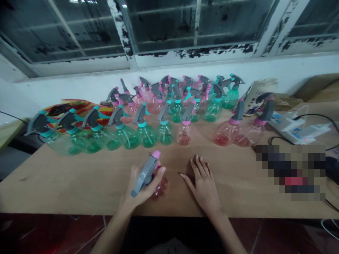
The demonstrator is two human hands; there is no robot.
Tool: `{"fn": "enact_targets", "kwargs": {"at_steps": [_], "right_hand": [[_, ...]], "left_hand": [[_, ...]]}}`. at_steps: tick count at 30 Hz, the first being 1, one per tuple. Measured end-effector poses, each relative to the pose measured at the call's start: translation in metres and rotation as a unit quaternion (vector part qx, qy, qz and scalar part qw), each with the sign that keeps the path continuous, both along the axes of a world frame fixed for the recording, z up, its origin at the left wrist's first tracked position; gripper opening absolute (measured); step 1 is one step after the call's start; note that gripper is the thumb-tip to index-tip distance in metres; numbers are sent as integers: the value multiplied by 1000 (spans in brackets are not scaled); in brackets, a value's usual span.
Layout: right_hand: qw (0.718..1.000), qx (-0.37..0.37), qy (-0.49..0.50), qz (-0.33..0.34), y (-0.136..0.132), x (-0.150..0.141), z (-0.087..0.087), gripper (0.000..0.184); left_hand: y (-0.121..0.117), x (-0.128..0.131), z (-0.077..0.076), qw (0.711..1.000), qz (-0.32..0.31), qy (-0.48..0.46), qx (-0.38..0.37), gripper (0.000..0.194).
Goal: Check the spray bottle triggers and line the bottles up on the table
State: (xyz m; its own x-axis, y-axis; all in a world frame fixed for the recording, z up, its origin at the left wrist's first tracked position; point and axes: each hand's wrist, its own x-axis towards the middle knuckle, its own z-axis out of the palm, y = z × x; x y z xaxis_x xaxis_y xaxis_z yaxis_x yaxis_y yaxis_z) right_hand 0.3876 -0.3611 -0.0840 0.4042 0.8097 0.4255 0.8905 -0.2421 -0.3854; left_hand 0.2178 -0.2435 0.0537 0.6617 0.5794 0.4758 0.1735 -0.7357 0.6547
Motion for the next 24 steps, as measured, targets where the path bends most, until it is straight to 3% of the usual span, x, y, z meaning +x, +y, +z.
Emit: {"fn": "enact_targets", "kwargs": {"at_steps": [3,7,11,16,24], "right_hand": [[1000,0,16,9,-1,0,4,64],[996,-8,69,54,-6,-4,18,61],[979,-29,161,123,-13,-14,40,63],[965,-61,203,154,-20,-26,60,74],[972,-13,195,128,-16,-48,63,86]], "left_hand": [[-2,2,4,998,-18,-21,50,5],[-3,5,6,994,-31,-47,90,24],[-4,5,6,996,-37,-49,63,28],[-5,6,6,997,-39,-48,46,27],[-15,18,6,997,-78,-24,10,37]]}}
